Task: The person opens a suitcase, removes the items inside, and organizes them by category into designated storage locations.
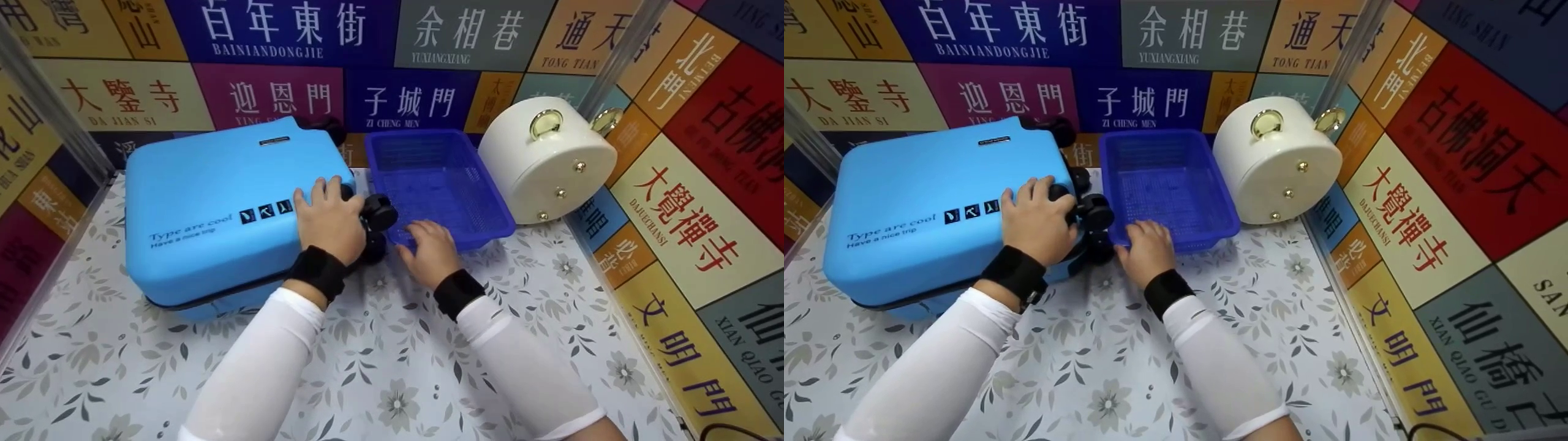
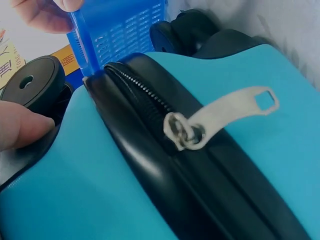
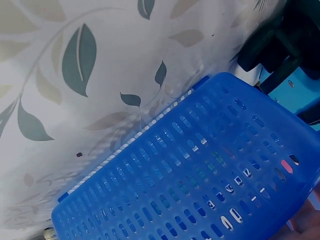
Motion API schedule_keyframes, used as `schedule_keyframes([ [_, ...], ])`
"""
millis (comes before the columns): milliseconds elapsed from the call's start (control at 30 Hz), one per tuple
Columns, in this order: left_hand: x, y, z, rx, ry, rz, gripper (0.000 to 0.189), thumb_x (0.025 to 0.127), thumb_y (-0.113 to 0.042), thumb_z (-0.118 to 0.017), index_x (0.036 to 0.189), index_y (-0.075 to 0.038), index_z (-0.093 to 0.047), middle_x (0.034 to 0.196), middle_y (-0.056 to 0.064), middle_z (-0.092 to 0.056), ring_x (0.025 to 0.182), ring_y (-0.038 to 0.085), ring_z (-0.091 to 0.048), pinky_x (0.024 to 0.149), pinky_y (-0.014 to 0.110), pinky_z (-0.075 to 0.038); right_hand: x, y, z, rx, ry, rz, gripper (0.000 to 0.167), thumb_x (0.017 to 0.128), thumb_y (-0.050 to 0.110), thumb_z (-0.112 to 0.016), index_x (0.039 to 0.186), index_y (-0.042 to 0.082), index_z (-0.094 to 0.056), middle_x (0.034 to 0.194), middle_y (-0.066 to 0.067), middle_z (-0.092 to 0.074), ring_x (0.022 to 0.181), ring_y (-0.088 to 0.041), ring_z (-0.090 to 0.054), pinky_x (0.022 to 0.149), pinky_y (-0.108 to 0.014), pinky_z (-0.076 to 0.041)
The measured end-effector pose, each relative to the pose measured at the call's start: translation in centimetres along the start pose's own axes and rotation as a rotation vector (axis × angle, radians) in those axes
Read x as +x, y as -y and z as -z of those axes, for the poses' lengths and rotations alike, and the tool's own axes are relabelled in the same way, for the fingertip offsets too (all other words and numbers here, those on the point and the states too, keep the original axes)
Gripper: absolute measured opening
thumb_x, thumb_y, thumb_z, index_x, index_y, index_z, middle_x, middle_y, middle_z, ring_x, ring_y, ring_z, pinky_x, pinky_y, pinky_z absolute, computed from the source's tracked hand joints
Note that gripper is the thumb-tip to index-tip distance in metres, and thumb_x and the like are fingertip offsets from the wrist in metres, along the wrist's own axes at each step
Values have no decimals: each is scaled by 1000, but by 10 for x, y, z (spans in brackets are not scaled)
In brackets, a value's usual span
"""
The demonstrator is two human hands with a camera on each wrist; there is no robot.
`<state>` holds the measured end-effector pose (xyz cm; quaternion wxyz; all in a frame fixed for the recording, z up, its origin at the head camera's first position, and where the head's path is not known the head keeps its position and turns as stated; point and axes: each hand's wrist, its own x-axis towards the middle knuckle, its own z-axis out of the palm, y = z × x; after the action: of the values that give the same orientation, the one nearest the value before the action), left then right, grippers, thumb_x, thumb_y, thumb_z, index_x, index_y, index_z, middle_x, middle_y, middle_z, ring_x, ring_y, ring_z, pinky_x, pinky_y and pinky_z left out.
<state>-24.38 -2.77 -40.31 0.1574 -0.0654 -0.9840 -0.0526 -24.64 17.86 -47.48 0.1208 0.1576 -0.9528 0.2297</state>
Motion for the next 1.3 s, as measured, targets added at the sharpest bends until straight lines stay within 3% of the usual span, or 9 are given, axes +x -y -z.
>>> schedule_keyframes([
  [467, -9, 7, 8, -3, 10, -54, 45, 96, -26, -65, 141, -29, -70, 160, 16, -51, 151, 44, -44, 122, 72, -30, 0, 4, 1, -15, -13, -40, 29, 100, 28, -74, 116, 3, -78, 120, -17, -79, 117, -37, -71, 115, -52, -47],
  [833, -21, 24, 14, -43, 9, -148, 42, 91, -32, -74, 133, -27, -74, 160, 14, -51, 151, 42, -44, 122, 72, -31, 1, 3, 1, -27, 12, -81, 31, 101, 29, -73, 117, 4, -78, 119, -16, -79, 115, -36, -72, 116, -50, -46],
  [1067, -31, 44, 21, -97, 7, -216, 40, 86, -29, -75, 126, -28, -77, 157, 14, -54, 146, 43, -48, 121, 72, -32, 2, 3, 1, -40, 33, -84, 29, 102, 31, -71, 113, 5, -78, 113, -15, -80, 108, -35, -73, 116, -52, -47],
  [1300, -40, 79, 32, -175, 82, -280, 28, 80, -28, -78, 108, -25, -79, 157, 12, -52, 145, 43, -45, 122, 72, -27, 4, 8, 2, -46, 33, -98, 28, 102, 30, -72, 111, 4, -78, 109, -16, -80, 104, -35, -74, 109, -50, -50],
])
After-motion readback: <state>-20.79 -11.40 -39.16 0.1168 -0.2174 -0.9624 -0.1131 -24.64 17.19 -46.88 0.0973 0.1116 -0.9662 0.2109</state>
